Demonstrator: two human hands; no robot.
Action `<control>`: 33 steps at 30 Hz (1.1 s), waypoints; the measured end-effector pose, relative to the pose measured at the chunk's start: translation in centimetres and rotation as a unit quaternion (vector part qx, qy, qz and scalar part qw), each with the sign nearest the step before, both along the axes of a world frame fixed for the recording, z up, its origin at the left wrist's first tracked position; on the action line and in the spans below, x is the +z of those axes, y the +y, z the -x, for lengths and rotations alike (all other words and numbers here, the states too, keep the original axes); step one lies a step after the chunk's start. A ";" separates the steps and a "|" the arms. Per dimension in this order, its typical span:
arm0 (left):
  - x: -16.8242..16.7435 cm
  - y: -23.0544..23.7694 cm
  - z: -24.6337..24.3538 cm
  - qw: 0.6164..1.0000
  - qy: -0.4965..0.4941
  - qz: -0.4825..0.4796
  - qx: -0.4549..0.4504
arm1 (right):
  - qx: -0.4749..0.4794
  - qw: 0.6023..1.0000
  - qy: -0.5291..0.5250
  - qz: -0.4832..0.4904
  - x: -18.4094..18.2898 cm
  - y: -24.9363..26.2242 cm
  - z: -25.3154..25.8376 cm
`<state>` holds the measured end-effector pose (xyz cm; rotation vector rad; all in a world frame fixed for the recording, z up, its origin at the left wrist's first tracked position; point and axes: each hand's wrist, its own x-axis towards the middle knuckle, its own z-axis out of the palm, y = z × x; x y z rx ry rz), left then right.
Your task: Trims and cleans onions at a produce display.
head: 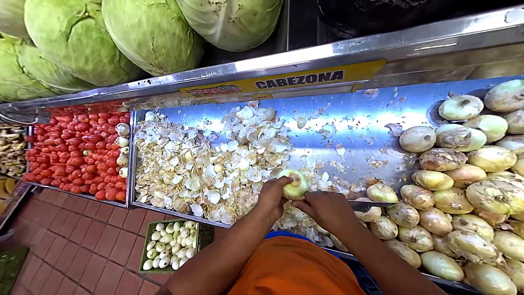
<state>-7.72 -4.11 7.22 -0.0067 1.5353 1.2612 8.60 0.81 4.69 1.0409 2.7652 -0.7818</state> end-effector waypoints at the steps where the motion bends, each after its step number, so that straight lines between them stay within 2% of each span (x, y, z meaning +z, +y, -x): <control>1: 0.0 -0.1 0.0 1.000 0.004 0.002 0.001 | 0.017 1.000 0.003 -0.007 -0.3 -0.6 0.1; 3: 0.1 -0.1 0.2 1.000 0.004 0.009 0.006 | 0.063 0.998 -0.001 -0.003 -0.8 -1.7 0.0; 5: 0.0 -0.3 0.5 1.000 -0.009 0.015 -0.001 | 0.090 0.994 -0.051 0.027 -1.3 -2.1 0.1; 9: -0.5 -0.5 1.6 0.998 -0.048 0.011 -0.029 | 0.062 0.989 -0.120 0.063 -2.2 -0.7 -0.5; 12: -0.5 -1.0 2.8 0.996 -0.058 -0.019 -0.063 | 0.101 0.982 -0.089 0.133 -1.3 1.1 -2.3; 14: 0.0 -1.3 3.4 0.995 -0.040 -0.027 -0.087 | 0.112 0.981 -0.030 0.153 -0.2 2.1 -3.7; 18: 1.2 -1.9 3.9 0.985 -0.005 -0.020 -0.172 | 0.073 0.992 0.073 0.068 1.4 3.1 -4.4; 25: 1.7 -1.6 3.8 0.946 0.038 -0.019 -0.321 | 0.111 0.985 0.120 -0.054 1.2 3.1 -2.7; 29: 1.8 -0.8 4.6 0.962 -0.026 -0.005 -0.270 | 0.156 0.969 0.160 -0.106 -0.1 2.3 -2.6; 33: 2.2 -0.6 5.5 0.965 -0.046 -0.015 -0.259 | 0.181 0.969 0.157 -0.063 -0.4 1.2 -3.0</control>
